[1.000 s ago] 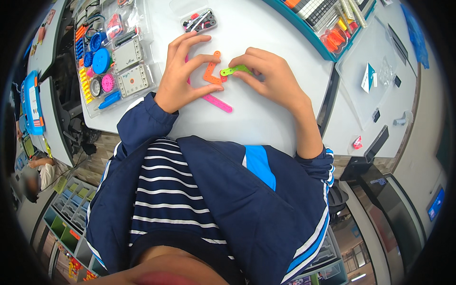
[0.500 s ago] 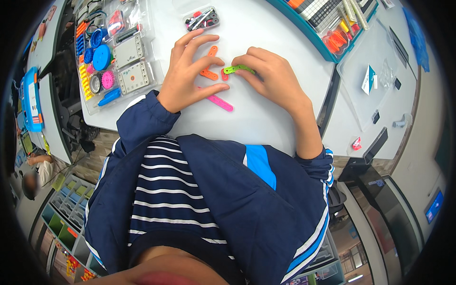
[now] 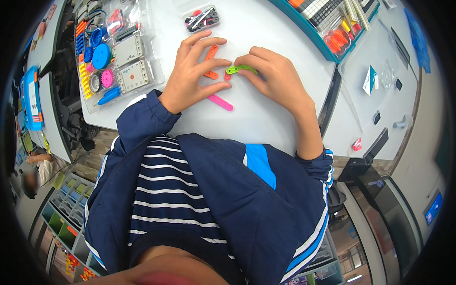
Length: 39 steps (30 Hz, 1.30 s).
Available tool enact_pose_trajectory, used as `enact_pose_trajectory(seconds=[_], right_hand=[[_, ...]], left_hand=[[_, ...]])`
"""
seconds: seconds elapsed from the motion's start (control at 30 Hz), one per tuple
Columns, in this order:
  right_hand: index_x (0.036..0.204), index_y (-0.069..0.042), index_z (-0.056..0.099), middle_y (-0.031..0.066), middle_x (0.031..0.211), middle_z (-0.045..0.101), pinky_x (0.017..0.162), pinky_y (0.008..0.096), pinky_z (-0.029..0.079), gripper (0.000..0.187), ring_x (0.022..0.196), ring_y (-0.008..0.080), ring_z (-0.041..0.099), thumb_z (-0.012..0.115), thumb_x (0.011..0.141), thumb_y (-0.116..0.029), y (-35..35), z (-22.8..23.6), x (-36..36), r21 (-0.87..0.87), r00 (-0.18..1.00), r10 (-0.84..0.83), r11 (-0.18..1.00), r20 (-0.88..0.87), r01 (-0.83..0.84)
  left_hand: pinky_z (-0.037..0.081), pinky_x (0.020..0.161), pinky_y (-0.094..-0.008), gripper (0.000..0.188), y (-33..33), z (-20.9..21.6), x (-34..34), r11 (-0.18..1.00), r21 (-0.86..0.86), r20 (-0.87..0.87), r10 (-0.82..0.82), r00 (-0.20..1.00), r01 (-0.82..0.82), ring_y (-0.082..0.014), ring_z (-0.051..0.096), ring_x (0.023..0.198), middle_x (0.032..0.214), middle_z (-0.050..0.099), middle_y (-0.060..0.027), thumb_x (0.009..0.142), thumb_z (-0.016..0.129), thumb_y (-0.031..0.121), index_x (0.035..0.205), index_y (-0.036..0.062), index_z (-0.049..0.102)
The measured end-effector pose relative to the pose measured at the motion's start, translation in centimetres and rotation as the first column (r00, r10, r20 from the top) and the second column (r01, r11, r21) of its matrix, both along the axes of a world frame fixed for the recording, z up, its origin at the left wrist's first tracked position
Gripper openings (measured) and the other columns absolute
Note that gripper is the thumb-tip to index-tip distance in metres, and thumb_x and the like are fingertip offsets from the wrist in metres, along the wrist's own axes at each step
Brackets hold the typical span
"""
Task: The person assembles colorful plastic beams and connectors from a VEX robotics kit. They select pink, orange, and green beams, join them into small structures, and add black connectors to secure joints. The assembly remains on the table throughout the clip.
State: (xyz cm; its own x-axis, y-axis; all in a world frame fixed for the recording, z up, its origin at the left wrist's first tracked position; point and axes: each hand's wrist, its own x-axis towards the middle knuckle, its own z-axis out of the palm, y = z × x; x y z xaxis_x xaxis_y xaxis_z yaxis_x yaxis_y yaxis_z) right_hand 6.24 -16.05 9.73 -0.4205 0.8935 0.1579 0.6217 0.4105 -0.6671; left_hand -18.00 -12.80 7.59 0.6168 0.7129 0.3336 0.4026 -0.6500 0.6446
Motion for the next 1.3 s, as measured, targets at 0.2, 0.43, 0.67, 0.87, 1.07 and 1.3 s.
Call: enact_pose_trajectory(seconds=[0.2,0.43,0.67,0.87,1.07,1.3], right_hand=[[0.107,-0.005,0.073,0.0057,0.085,0.061,0.063,0.0319,0.05,0.021,0.07,0.0184,0.059,0.077,0.087,-0.004,-0.1,0.0,-0.2,0.006,1.0,0.006,1.0,-0.007,-0.006],[0.107,-0.006,0.073,0.0056,0.085,0.061,0.063,0.0319,0.05,0.02,0.07,0.0185,0.059,0.077,0.087,-0.004,-0.1,-0.1,-0.3,0.0,1.0,0.005,1.0,-0.005,-0.005],[0.107,-0.006,0.073,0.0054,0.085,0.061,0.064,0.0321,0.05,0.02,0.07,0.0179,0.059,0.077,0.087,-0.004,-0.1,-0.3,-0.2,-0.004,1.0,0.0,1.0,0.005,0.0],[0.112,-0.008,0.075,0.0032,0.083,0.058,0.06,0.0275,0.044,0.025,0.067,0.0129,0.053,0.078,0.087,-0.004,-0.1,0.0,-0.1,-0.103,0.993,-0.042,0.994,-0.107,0.031],[0.119,-0.003,0.073,-0.0026,0.081,0.058,0.058,0.0207,0.037,0.028,0.064,0.0043,0.048,0.079,0.091,-0.006,-0.1,0.4,0.2,-0.306,0.935,-0.247,0.938,-0.256,0.164],[0.126,0.003,0.069,-0.0003,0.084,0.061,0.058,0.0198,0.044,0.027,0.072,0.0055,0.059,0.068,0.101,-0.008,-0.4,0.3,-0.9,-0.532,0.773,-0.398,0.841,-0.494,0.093]], left_hand=[[0.039,0.115,-0.0487,0.034,0.1,0.2,-0.1,1.0,0.019,0.012,0.021,1.0,-0.021,-0.0351,0.04,0.144,0.14,0.062,-0.0044,0.07,0.093,0.023,0.1,0.0175,0.078],[0.04,0.114,-0.0485,0.029,0.1,0.3,0.0,0.999,0.037,-0.011,0.032,0.999,-0.031,-0.0348,0.042,0.142,0.138,0.063,-0.0039,0.071,0.092,0.021,0.097,0.0183,0.079],[0.042,0.112,-0.0475,0.021,0.1,0.2,0.0,0.997,0.073,0.009,0.04,0.999,-0.04,-0.0337,0.046,0.139,0.132,0.067,-0.0024,0.073,0.09,0.018,0.091,0.0194,0.081],[0.043,0.109,-0.0463,0.018,0.2,0.1,-0.2,0.993,0.115,0.001,0.032,0.999,-0.032,-0.032,0.049,0.137,0.129,0.069,0.0009,0.073,0.089,0.015,0.088,0.0203,0.082],[0.044,0.107,-0.0458,0.018,0.1,0.1,-0.1,0.994,0.104,0.013,0.023,1.0,-0.025,-0.0314,0.051,0.135,0.128,0.069,0.0012,0.072,0.089,0.014,0.087,0.0198,0.081],[0.044,0.107,-0.0457,0.017,0.0,-0.1,0.1,0.996,0.088,0.009,0.028,1.0,-0.028,-0.0318,0.052,0.135,0.127,0.068,0.0006,0.074,0.088,0.015,0.087,0.0172,0.078]])
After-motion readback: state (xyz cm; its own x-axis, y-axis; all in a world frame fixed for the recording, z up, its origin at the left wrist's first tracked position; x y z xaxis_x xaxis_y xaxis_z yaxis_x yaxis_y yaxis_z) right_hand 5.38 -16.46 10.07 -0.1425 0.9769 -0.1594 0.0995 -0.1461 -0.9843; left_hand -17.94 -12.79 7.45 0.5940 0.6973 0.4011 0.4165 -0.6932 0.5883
